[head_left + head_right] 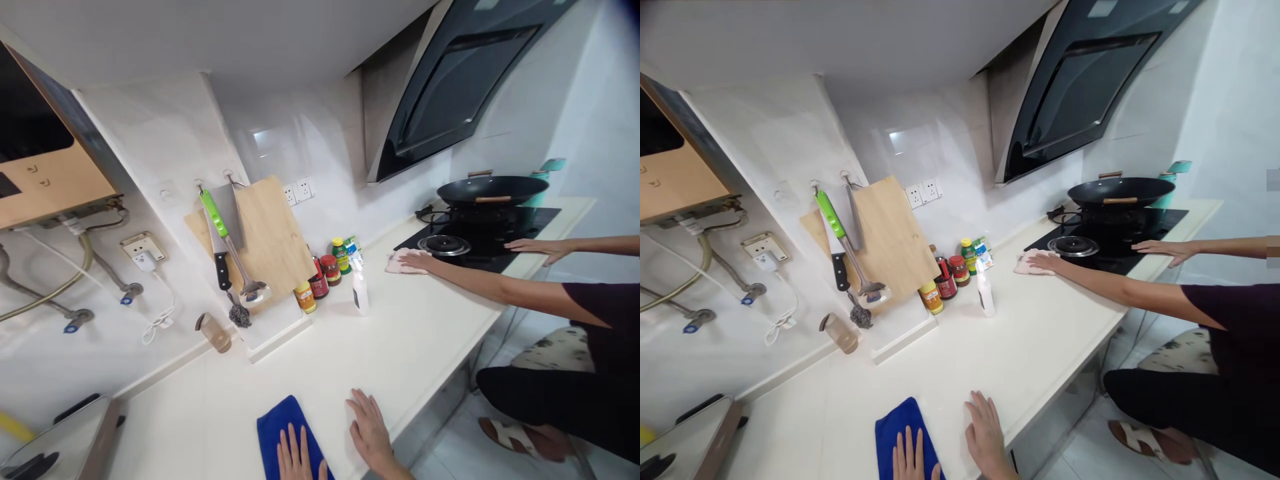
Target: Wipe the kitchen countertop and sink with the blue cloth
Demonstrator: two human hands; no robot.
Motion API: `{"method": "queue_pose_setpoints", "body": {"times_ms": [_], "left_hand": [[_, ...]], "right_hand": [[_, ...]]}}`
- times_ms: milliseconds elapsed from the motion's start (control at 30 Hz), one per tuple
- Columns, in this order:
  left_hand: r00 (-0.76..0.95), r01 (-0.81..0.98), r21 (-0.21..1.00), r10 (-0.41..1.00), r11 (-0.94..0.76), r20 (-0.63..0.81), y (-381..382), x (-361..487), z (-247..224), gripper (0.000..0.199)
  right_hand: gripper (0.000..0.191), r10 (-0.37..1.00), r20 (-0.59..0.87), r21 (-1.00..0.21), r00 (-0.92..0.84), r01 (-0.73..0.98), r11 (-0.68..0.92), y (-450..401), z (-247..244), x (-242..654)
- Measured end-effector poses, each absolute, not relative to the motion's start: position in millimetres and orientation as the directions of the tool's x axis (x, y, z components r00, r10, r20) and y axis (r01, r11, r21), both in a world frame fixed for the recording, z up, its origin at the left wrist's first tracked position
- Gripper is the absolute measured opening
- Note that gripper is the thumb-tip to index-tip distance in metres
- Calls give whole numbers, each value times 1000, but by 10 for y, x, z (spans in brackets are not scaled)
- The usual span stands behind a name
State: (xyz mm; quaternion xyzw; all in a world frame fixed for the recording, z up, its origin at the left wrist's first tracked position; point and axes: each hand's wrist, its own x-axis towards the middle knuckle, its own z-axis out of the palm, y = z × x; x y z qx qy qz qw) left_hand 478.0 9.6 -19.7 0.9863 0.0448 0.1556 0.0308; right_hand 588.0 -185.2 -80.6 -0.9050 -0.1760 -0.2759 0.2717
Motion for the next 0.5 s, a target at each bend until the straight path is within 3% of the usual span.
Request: {"method": "queue_pose_setpoints", "body": {"times_ms": [100,300,500], "left_hand": [[943,117,80,137,-990,304,78,4768,-310,93],[891,87,87,117,-992,439,113,4928,-505,91],[887,79,164,145,-983,438,71,5523,-488,86]], "right_hand": [[47,173,610,-383,773,480,-790,-1850,-763,5832],[52,220,630,-302,745,496,-814,-1827,-702,5755],[56,263,639,-200,723,486,-851,-1842,-726,5772]]}}
